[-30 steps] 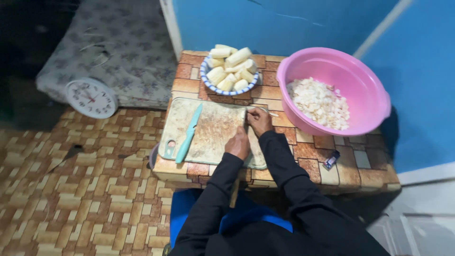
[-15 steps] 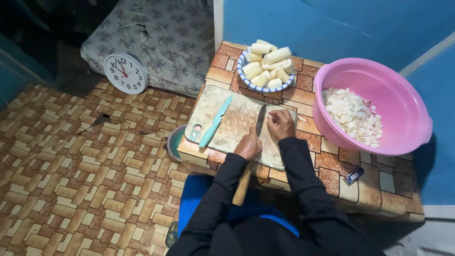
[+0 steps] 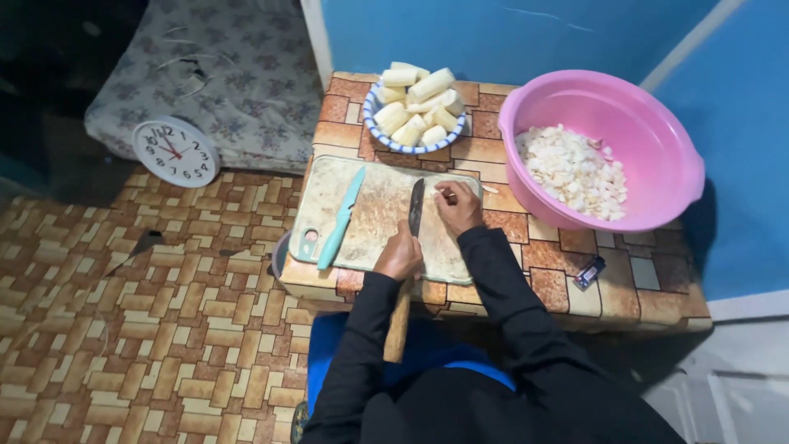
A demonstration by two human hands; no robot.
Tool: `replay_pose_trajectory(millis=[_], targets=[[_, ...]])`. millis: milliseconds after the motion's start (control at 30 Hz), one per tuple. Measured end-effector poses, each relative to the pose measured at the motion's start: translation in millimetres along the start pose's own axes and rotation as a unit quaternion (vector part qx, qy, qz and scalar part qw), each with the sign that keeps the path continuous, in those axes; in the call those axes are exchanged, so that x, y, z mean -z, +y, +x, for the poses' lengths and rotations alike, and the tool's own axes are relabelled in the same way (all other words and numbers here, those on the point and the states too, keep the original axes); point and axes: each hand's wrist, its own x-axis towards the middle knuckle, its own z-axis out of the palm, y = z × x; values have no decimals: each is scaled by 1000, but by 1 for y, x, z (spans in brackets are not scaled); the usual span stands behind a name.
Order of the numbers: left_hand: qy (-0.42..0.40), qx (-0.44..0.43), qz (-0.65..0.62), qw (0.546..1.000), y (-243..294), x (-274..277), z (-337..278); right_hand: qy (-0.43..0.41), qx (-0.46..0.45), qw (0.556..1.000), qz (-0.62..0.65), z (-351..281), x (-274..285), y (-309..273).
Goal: The person is chopping root vegetables on a cutting board and transferring the pieces into a large bowl.
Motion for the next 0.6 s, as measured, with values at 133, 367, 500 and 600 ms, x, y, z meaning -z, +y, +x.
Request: replay_pose_trajectory(millis=[133,367,500,600], targets=[[-15,7,60,998,15,-2,1,-5,-38,998,49,0,4,0],[-53,-7,54,997,24,1,0,-22,-248,943,222,5,-2,-1],[-40,11,65,997,32,7,-7,1,-300,911,282,12,-5,4],[-24,18,75,997,18,-3,5,14,-296,912,285,15,-10,18]])
